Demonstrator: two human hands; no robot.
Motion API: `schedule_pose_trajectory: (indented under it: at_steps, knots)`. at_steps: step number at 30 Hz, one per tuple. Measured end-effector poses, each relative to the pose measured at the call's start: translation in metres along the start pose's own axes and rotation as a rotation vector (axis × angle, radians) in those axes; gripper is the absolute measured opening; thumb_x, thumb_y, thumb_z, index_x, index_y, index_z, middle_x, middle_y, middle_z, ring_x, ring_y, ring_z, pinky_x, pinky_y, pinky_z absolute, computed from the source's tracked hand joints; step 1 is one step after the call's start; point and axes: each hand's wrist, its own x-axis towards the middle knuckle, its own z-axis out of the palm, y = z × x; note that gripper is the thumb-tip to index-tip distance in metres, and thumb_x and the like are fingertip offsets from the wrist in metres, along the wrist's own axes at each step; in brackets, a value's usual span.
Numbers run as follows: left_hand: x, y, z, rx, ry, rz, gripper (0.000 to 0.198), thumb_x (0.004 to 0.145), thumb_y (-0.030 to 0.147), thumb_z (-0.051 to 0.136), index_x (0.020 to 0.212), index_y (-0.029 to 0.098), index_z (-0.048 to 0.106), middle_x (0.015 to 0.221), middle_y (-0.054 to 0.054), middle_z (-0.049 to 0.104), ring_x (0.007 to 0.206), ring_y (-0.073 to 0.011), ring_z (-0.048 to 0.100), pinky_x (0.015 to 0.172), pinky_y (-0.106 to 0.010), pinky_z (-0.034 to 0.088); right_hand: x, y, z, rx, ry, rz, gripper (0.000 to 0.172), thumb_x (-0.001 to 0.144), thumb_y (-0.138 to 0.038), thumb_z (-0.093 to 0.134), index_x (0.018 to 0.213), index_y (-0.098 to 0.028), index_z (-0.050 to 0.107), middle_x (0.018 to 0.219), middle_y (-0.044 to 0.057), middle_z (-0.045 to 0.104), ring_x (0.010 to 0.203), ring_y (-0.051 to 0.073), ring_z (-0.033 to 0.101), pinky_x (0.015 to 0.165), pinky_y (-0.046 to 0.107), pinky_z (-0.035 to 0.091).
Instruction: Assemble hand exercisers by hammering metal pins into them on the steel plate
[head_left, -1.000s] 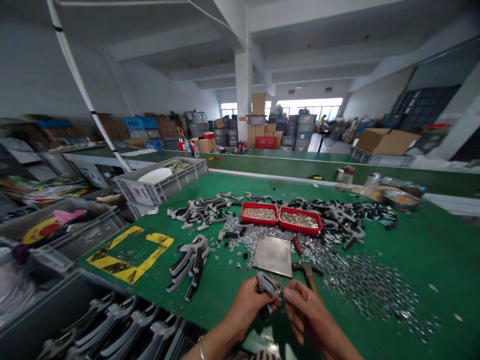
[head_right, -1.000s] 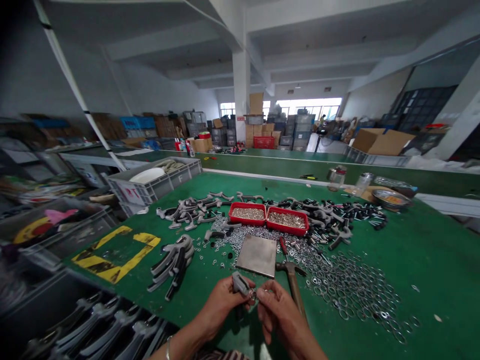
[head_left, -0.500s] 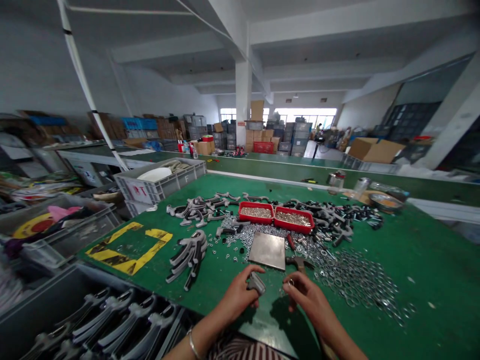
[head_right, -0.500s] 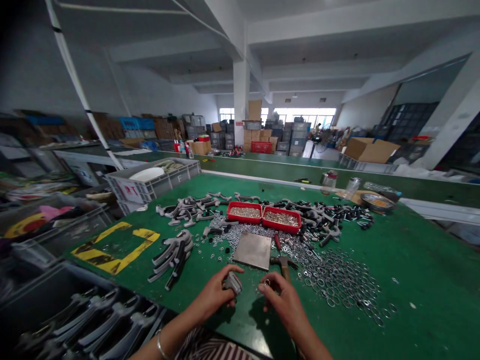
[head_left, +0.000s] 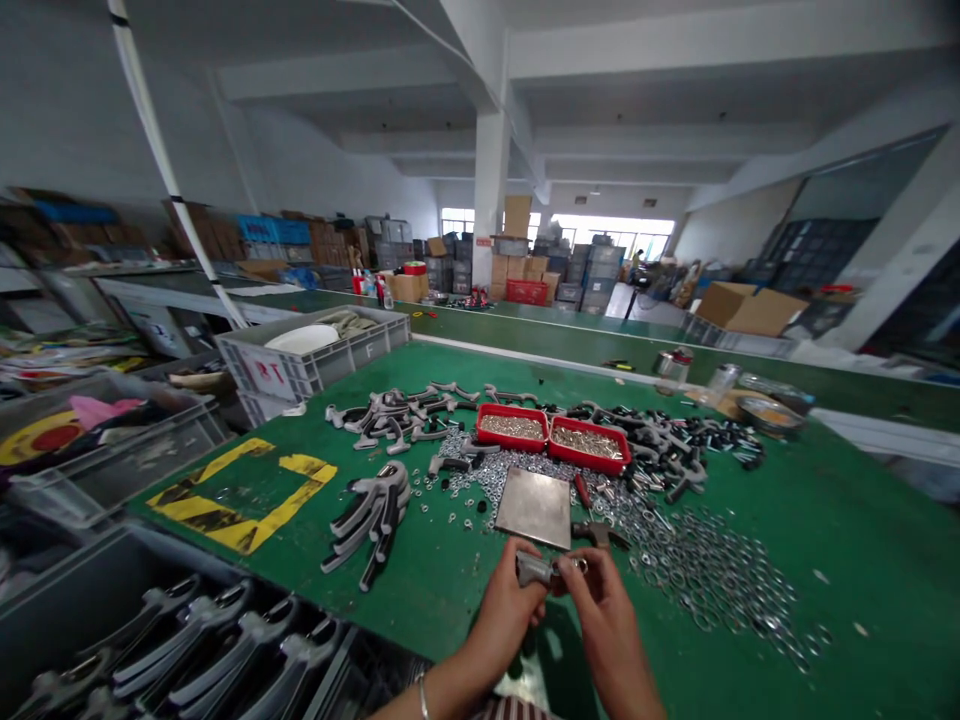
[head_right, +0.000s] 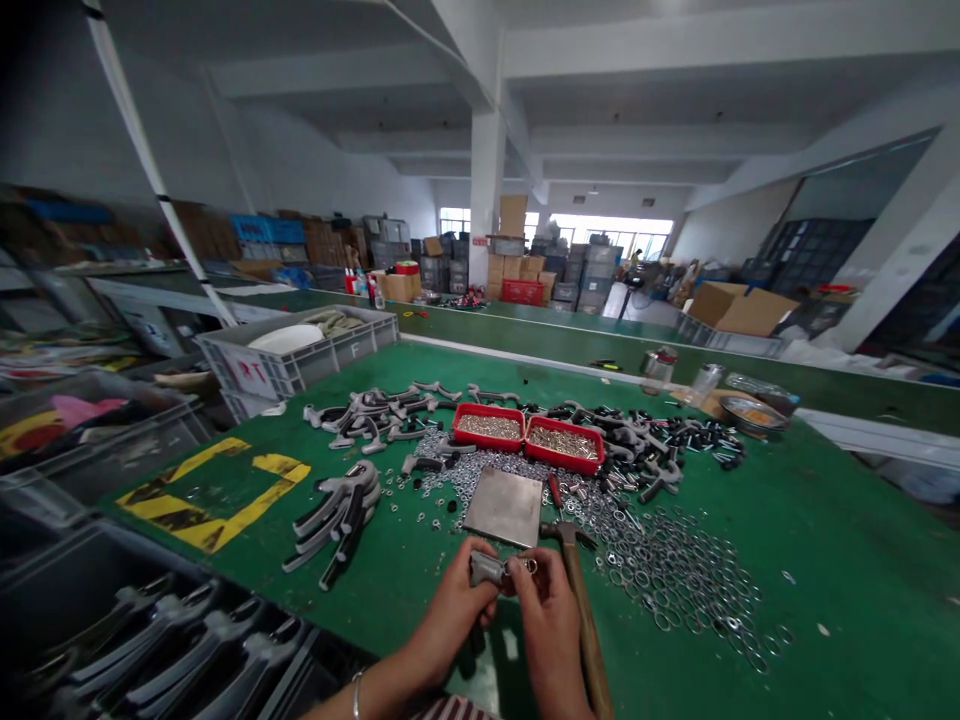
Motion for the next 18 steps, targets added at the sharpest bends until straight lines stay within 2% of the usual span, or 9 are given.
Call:
schedule_pose_trajectory:
  at_steps: [2, 5, 7, 11, 13, 16, 18]
  knots:
    - [-0.003, -0.004, -0.001, -0.092, -0.043, -0.063, 0.032, 0.069, 0.023, 0.062, 0.095, 0.023, 0.042, 0.053, 0.01, 0.05, 0.043, -0.0093, 0.043, 0.043, -0.018, 0.032, 0.0, -0.002, 0.001, -0.057, -0.008, -0.024, 0.029, 0.081, -0.05, 0.063, 0.089, -0.022, 0.061, 0.082, 0.003, 0.068, 0.08, 0.023, 0.065, 0.073, 0.031, 0.051]
    - [-0.008, -0.013, -0.003, -0.246, -0.164, -0.168, 0.036, 0.066, 0.022, 0.063, 0.093, 0.024, 0.04, 0.048, 0.012, 0.043, 0.038, -0.0066, 0.031, 0.039, -0.017, 0.025, -0.004, -0.003, -0.002, -0.145, -0.086, -0.066, 0.025, 0.086, -0.047, 0.057, 0.086, -0.022, 0.061, 0.081, 0.002, 0.065, 0.077, 0.021, 0.063, 0.07, 0.029, 0.05]
    - [-0.01, -0.022, -0.003, -0.303, -0.218, -0.246, 0.039, 0.063, 0.022, 0.064, 0.092, 0.024, 0.039, 0.047, 0.013, 0.04, 0.036, -0.0052, 0.026, 0.037, -0.016, 0.02, -0.009, -0.002, -0.006, -0.249, -0.154, -0.155, 0.021, 0.09, -0.042, 0.054, 0.085, -0.022, 0.061, 0.082, 0.003, 0.063, 0.078, 0.021, 0.061, 0.071, 0.029, 0.049]
    - [-0.009, -0.031, 0.0, -0.246, -0.215, -0.291, 0.042, 0.065, 0.032, 0.067, 0.097, 0.024, 0.041, 0.046, 0.014, 0.037, 0.033, -0.0052, 0.026, 0.036, -0.016, 0.02, -0.01, -0.001, -0.014, -0.428, -0.253, -0.355, 0.012, 0.091, -0.033, 0.055, 0.093, -0.024, 0.062, 0.093, 0.004, 0.062, 0.09, 0.021, 0.057, 0.083, 0.032, 0.045]
    - [-0.008, -0.025, -0.001, -0.159, -0.284, -0.232, 0.052, 0.065, 0.033, 0.071, 0.109, 0.023, 0.045, 0.05, 0.012, 0.042, 0.034, -0.0047, 0.031, 0.038, -0.017, 0.026, 0.0, -0.003, -0.016, -0.395, -0.264, -0.3, 0.013, 0.092, -0.035, 0.054, 0.092, -0.023, 0.061, 0.091, 0.004, 0.061, 0.088, 0.021, 0.057, 0.081, 0.032, 0.045]
    - [-0.006, -0.008, -0.006, -0.081, -0.504, -0.166, 0.08, 0.065, 0.032, 0.078, 0.133, 0.024, 0.038, 0.074, 0.003, 0.06, 0.042, -0.0056, 0.046, 0.044, -0.018, 0.036, 0.023, -0.006, -0.015, -0.209, -0.345, -0.091, 0.023, 0.092, -0.043, 0.054, 0.087, -0.021, 0.058, 0.08, 0.001, 0.057, 0.075, 0.018, 0.056, 0.069, 0.028, 0.045]
    - [-0.003, 0.003, -0.009, -0.151, -0.61, -0.184, 0.08, 0.069, 0.042, 0.078, 0.135, 0.024, 0.037, 0.085, -0.003, 0.065, 0.047, -0.0071, 0.052, 0.044, -0.018, 0.036, 0.038, -0.005, -0.015, -0.094, -0.444, -0.009, 0.027, 0.091, -0.047, 0.055, 0.086, -0.021, 0.057, 0.077, -0.001, 0.057, 0.07, 0.015, 0.055, 0.063, 0.026, 0.045]
